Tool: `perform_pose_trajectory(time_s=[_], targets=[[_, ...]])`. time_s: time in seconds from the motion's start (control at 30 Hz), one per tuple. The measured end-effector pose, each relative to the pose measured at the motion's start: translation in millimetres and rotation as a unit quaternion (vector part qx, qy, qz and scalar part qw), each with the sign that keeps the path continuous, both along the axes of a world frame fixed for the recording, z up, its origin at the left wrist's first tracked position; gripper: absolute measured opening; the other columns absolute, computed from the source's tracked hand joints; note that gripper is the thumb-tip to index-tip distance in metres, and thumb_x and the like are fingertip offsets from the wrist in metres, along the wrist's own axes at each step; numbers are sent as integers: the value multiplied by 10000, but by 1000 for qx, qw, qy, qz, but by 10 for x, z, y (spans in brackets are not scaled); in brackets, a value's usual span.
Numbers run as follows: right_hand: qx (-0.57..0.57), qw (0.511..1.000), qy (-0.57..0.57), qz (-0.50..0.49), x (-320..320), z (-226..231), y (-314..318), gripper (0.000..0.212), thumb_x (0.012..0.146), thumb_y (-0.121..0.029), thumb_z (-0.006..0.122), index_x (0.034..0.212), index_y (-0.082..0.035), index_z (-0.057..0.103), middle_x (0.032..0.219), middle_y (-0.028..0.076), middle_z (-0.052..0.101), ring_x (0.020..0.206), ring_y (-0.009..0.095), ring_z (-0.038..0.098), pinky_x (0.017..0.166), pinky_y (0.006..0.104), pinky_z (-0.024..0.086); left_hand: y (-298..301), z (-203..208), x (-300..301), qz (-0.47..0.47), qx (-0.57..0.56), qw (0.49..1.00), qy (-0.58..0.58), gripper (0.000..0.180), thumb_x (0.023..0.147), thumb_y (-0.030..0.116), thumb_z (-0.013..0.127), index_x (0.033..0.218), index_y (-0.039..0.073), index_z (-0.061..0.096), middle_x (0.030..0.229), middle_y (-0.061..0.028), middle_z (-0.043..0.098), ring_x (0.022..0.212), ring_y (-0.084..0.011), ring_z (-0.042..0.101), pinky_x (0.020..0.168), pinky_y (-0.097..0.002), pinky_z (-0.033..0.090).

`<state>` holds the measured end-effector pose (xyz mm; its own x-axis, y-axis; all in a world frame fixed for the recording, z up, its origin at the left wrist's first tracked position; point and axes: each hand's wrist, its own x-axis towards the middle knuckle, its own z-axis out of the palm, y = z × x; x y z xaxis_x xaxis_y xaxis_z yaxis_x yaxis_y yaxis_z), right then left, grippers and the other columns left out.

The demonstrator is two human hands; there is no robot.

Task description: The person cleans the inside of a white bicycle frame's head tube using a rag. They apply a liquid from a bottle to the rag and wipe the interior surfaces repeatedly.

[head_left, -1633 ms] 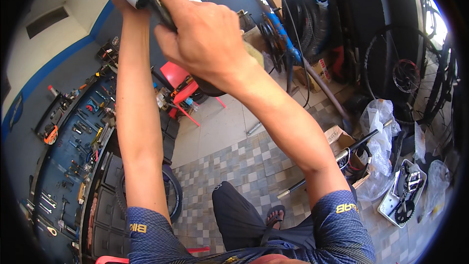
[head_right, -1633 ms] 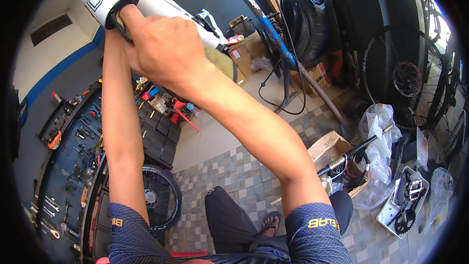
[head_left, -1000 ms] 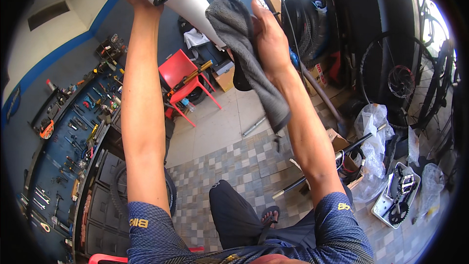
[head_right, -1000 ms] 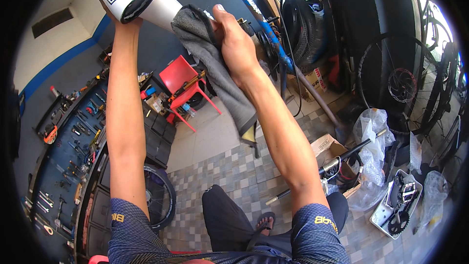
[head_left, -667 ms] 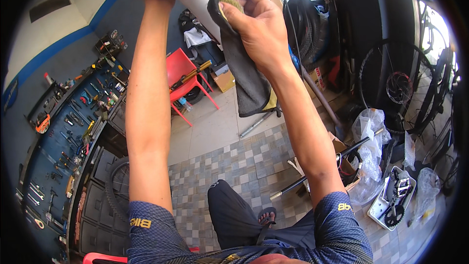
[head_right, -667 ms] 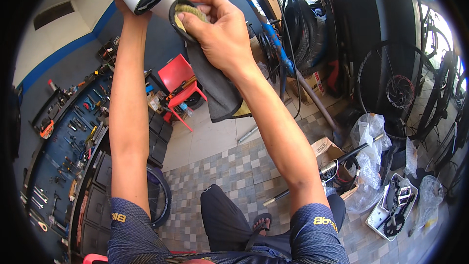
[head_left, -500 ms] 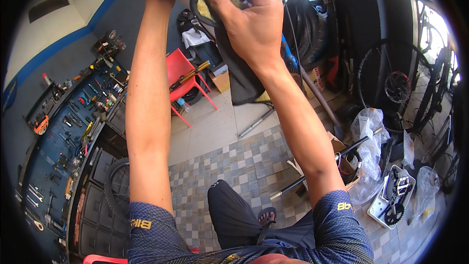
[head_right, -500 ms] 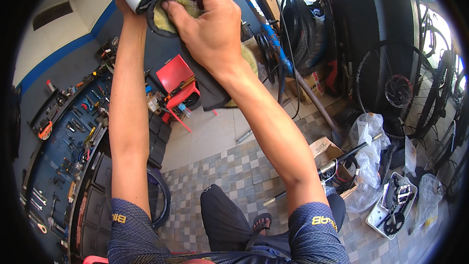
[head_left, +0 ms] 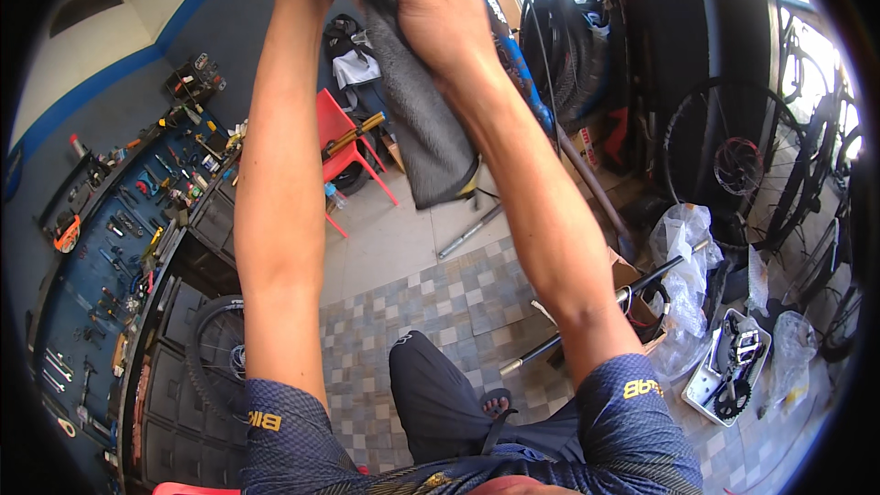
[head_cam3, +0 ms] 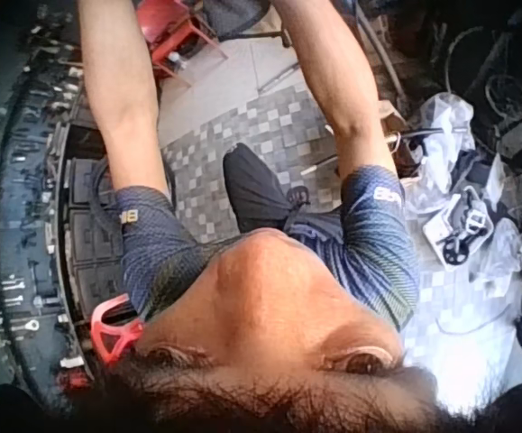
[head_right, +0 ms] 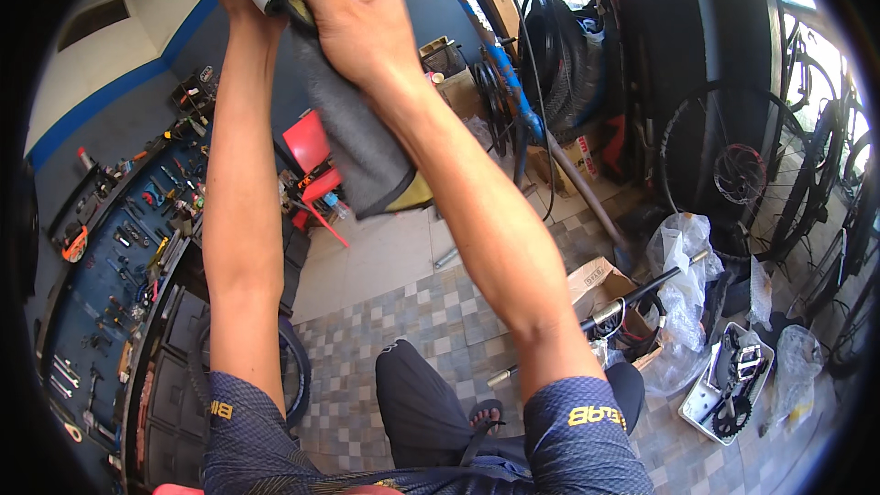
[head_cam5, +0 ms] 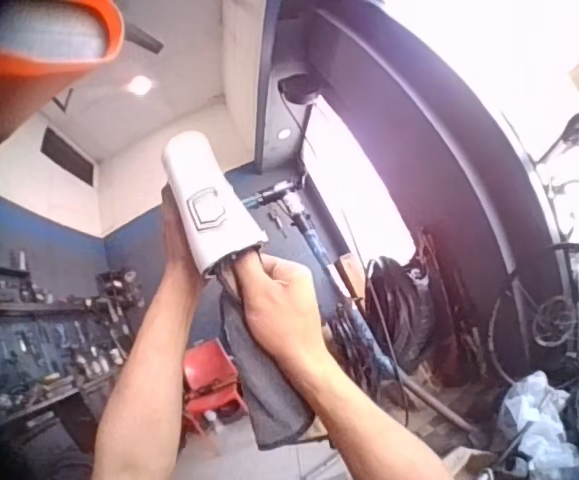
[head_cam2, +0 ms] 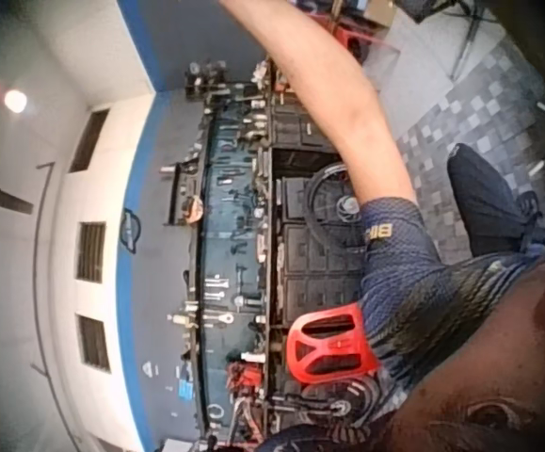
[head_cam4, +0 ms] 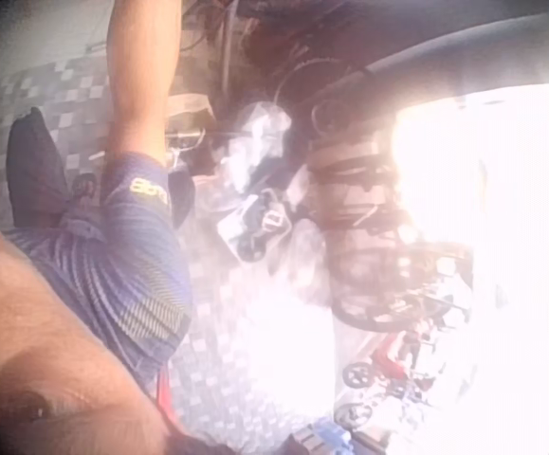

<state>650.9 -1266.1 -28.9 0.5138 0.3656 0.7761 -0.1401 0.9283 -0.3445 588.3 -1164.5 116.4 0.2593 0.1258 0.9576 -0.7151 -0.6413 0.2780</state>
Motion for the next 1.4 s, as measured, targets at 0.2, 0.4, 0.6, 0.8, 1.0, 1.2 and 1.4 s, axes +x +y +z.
perform_pose_trajectory(time_s=[0.2, 0.4, 0.6, 0.8, 1.0, 1.2, 1.4], targets=[[-15, 878, -163, 450, 109, -324, 51, 255, 1030, -240, 608, 1044, -5, 705, 878, 3, 693, 767, 53, 613, 663, 239, 506, -18, 34, -53, -71, -20, 997, 31, 597, 1006, 611, 476, 1132, 58, 662, 933, -94, 717, 797, -220, 713, 713, -358, 619], [44, 999, -21, 19, -51, -312, -240, 288, 1017, -238, 604, 1062, 21, 722, 865, -17, 688, 775, 31, 583, 700, 225, 481, 56, 5, -83, -90, -8, 995, 51, 609, 1006, 613, 450, 1139, 60, 670, 957, -97, 728, 806, -228, 716, 720, -369, 618], [140, 990, 15, 14, 50, -138, 66, 331, 1032, -311, 598, 1090, 3, 687, 828, -6, 679, 682, 47, 561, 602, 230, 460, -69, -25, 0, -47, -19, 998, 30, 582, 1015, 593, 427, 1125, 79, 676, 938, -81, 724, 799, -215, 715, 721, -357, 612], [185, 956, 53, 222, -76, -62, 213, 190, 1098, -256, 548, 1037, -92, 621, 920, -38, 657, 778, 12, 574, 684, 190, 467, -7, -28, -52, 19, -44, 999, -21, 522, 1015, 568, 451, 1123, 105, 667, 945, -72, 717, 804, -202, 713, 727, -351, 610], [233, 957, 37, 167, 16, 0, 371, 232, 1100, -274, 541, 1080, -62, 632, 921, -23, 652, 763, 11, 548, 681, 189, 449, -78, 21, 72, -28, -20, 999, -7, 477, 1021, 542, 451, 1114, 121, 657, 940, -60, 706, 806, -197, 714, 732, -348, 609], [-18, 998, -18, 65, 91, -37, -184, 245, 1062, -191, 536, 1197, -6, 625, 956, 17, 656, 812, 69, 551, 738, 280, 471, -118, -71, 117, 59, -25, 997, -38, 457, 1030, 516, 433, 1103, 123, 653, 945, -60, 707, 811, -185, 717, 734, -344, 609], [127, 888, -58, 437, 446, -911, 147, 587, 1052, -525, 477, 1342, -23, 569, 979, 111, 682, 701, 149, 574, 530, 284, 429, -219, -49, 158, 70, -23, 997, -25, 492, 1053, 521, 421, 1123, 92, 650, 951, -65, 696, 844, -188, 703, 768, -326, 580]])
